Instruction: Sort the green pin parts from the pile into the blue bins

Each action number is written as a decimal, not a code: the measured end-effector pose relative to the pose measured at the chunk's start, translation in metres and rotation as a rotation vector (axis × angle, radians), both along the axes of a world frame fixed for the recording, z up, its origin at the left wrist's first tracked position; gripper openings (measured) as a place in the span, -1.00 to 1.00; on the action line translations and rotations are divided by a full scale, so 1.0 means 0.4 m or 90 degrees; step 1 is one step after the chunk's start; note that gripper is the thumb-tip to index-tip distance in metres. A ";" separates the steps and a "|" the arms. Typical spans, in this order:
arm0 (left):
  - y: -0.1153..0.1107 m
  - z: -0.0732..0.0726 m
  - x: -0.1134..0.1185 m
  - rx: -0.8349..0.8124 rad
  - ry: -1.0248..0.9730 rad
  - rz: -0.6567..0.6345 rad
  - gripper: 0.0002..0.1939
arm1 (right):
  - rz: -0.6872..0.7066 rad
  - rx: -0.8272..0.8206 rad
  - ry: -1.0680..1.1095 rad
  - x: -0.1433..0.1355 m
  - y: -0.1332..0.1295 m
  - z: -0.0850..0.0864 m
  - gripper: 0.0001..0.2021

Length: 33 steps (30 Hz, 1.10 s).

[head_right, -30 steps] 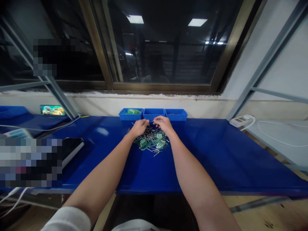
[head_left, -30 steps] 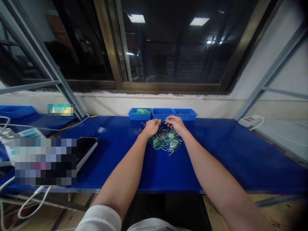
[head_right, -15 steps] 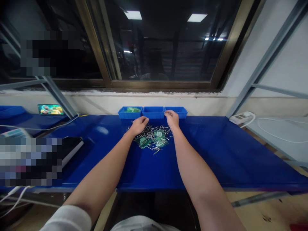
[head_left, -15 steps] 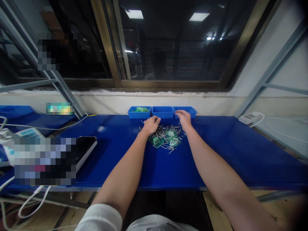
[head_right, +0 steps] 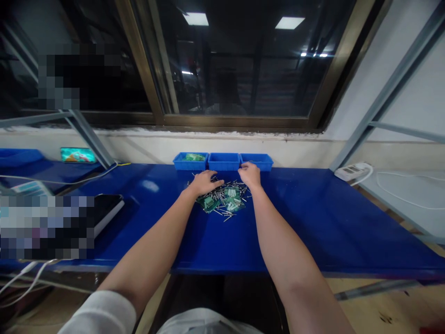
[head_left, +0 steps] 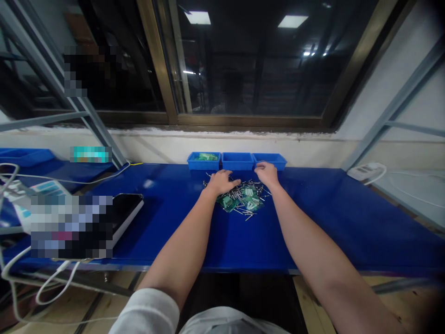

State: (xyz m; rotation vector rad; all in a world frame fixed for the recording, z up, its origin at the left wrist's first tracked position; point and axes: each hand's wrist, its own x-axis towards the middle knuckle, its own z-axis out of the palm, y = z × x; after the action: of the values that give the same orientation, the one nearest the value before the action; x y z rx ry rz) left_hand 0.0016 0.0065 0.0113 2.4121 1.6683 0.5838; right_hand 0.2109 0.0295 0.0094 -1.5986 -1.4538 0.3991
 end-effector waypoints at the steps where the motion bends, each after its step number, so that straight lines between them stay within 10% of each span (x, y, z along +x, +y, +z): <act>1: -0.004 0.001 -0.001 -0.015 0.019 -0.002 -0.22 | -0.027 -0.029 -0.051 -0.002 -0.006 0.001 -0.68; 8: -0.018 -0.004 -0.004 -0.105 0.076 -0.015 -0.02 | -0.111 -0.137 -0.206 -0.017 -0.023 -0.026 -0.60; 20: -0.010 -0.021 0.019 -0.025 0.042 -0.069 -0.19 | 0.151 -0.022 -0.133 -0.084 -0.026 -0.033 -0.73; 33: 0.009 -0.019 0.015 0.072 -0.077 -0.074 -0.61 | -0.005 -0.085 -0.161 -0.023 -0.008 -0.029 -0.69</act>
State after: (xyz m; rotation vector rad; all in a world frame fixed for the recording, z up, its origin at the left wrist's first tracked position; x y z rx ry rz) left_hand 0.0075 0.0101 0.0037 2.4755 1.4741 0.8071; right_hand 0.2016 0.0262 -0.0021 -1.8131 -1.6377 0.3011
